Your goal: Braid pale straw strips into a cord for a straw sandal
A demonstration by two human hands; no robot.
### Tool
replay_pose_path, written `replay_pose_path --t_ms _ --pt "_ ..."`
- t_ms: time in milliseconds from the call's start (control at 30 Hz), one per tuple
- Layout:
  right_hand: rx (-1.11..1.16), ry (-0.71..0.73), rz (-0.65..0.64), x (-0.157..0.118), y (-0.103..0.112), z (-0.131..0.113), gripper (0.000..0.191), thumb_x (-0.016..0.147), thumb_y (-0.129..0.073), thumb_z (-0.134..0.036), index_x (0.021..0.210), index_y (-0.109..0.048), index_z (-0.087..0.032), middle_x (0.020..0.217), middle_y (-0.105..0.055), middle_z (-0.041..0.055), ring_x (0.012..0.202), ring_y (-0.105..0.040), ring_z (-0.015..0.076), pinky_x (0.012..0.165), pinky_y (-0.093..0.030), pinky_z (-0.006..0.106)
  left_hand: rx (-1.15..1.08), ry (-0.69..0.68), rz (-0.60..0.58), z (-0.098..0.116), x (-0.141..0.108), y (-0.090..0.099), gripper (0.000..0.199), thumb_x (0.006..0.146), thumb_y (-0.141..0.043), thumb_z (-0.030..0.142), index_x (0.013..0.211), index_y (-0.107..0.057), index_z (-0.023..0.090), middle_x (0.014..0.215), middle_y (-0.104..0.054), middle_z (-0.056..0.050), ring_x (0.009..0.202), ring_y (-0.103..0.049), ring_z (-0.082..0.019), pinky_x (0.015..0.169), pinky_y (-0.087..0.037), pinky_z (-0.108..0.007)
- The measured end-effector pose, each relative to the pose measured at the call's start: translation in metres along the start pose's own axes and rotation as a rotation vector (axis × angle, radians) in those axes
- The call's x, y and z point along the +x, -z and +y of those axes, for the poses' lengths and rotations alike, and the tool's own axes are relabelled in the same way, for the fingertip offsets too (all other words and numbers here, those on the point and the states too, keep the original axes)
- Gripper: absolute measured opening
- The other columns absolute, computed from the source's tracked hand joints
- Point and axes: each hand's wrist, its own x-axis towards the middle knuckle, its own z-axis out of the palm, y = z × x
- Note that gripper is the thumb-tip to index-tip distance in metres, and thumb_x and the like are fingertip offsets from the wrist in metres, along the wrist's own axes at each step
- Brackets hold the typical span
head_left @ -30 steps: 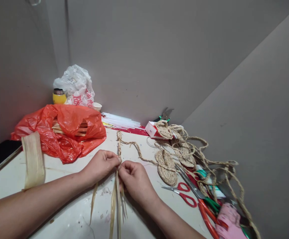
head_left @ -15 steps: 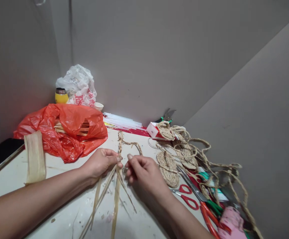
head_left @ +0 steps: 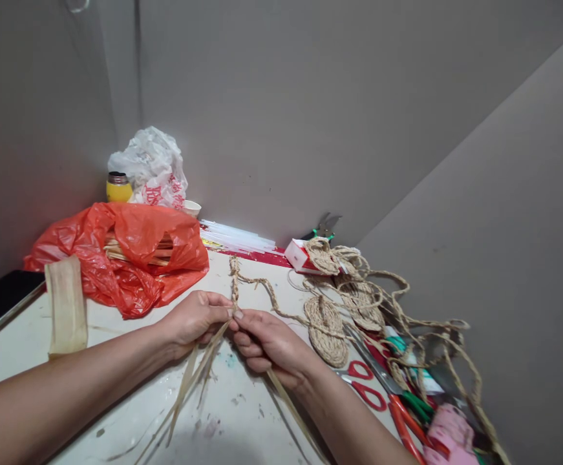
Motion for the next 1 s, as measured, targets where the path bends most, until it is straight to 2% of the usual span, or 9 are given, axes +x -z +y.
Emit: replay_pose_path --t_ms 100,233,333,500,633,700,767,867,1000 --pt "-0.07 -0.057 -0.016 0.0 0.005 -0.003 0.031 0.082 -0.058 -0.046 0.077 -0.049 -0.017 0.05 -0.024 -0.0114 0.041 -0.007 0.0026 0.033 -0.006 0.013 -0.007 0.004 -0.016 0.0 0.001 0.0 0.024 0.061 -0.073 0.031 0.073 -0.064 0.012 0.062 -0.065 -0.004 0.053 -0.057 -0.012 0.051 -0.038 -0.022" --pt "-0.041 -0.109 -0.08 0.002 0.01 -0.005 0.032 0.082 -0.058 -0.044 0.071 -0.047 -0.017 0.046 -0.021 -0.0124 0.039 -0.005 0.0026 0.033 -0.005 0.013 0.017 -0.04 -0.025 0.0 0.0 -0.001 0.022 0.062 -0.071 0.028 0.075 -0.065 0.011 0.066 -0.067 -0.007 0.062 -0.06 -0.014 0.063 -0.043 -0.024" --pt "0.029 -0.125 -0.111 0.003 0.012 -0.005 0.03 0.08 -0.06 -0.041 0.068 -0.047 -0.017 0.043 -0.021 -0.0127 0.038 -0.005 0.0022 0.033 -0.005 0.013 0.05 -0.078 -0.039 0.002 -0.001 -0.003 0.02 0.063 -0.07 0.026 0.073 -0.064 0.01 0.068 -0.068 -0.008 0.063 -0.059 -0.013 0.067 -0.042 -0.025" --pt "0.068 -0.084 -0.031 0.003 0.009 -0.001 0.026 0.075 -0.063 -0.034 0.064 -0.046 -0.017 0.041 -0.024 -0.0127 0.036 -0.008 0.0014 0.032 -0.005 0.014 0.091 -0.083 -0.111 0.004 0.0 -0.001 0.019 0.067 -0.065 0.028 0.074 -0.065 0.011 0.069 -0.068 -0.005 0.063 -0.056 -0.012 0.066 -0.041 -0.024" --pt "-0.006 -0.01 0.153 0.004 -0.001 0.005 0.032 0.072 -0.063 -0.035 0.055 -0.042 -0.017 0.037 -0.028 -0.0117 0.032 -0.011 0.0005 0.031 -0.005 0.015 0.337 -0.096 -0.098 0.005 0.003 0.006 0.018 0.071 -0.058 0.027 0.079 -0.068 0.014 0.073 -0.067 0.0 0.063 -0.052 -0.01 0.063 -0.038 -0.021" --pt "-0.055 0.022 0.229 0.004 -0.007 0.007 0.03 0.071 -0.061 -0.035 0.053 -0.045 -0.016 0.034 -0.029 -0.0113 0.03 -0.012 0.0006 0.031 -0.006 0.016 0.46 -0.099 -0.104 0.007 0.002 0.01 0.019 0.073 -0.055 0.027 0.078 -0.068 0.015 0.066 -0.063 0.002 0.057 -0.048 -0.008 0.057 -0.035 -0.019" --pt "-0.091 0.057 0.279 0.004 -0.011 0.008 0.027 0.071 -0.059 -0.034 0.054 -0.051 -0.015 0.033 -0.03 -0.0107 0.029 -0.013 0.0008 0.03 -0.007 0.017 0.515 -0.064 -0.14 0.009 -0.002 0.01 0.02 0.075 -0.05 0.028 0.073 -0.065 0.015 0.051 -0.053 0.005 0.045 -0.038 -0.007 0.047 -0.029 -0.019" --pt "-0.093 0.082 0.293 0.004 -0.013 0.01 0.024 0.069 -0.059 -0.034 0.058 -0.056 -0.013 0.033 -0.032 -0.0105 0.029 -0.014 0.0008 0.03 -0.007 0.017 0.503 0.034 -0.179 0.011 -0.01 0.006 0.023 0.079 -0.044 0.031 0.072 -0.058 0.015 0.041 -0.044 0.007 0.033 -0.026 -0.006 0.037 -0.021 -0.02" --pt "-0.011 0.061 0.235 0.003 -0.01 0.011 0.031 0.067 -0.063 -0.037 0.053 -0.045 -0.017 0.033 -0.03 -0.0114 0.029 -0.012 0.0001 0.031 -0.006 0.017 0.498 0.083 -0.156 0.009 -0.021 -0.005 0.028 0.082 -0.041 0.04 0.09 -0.052 0.016 0.053 -0.059 0.001 0.03 -0.035 -0.007 0.033 -0.025 -0.019"
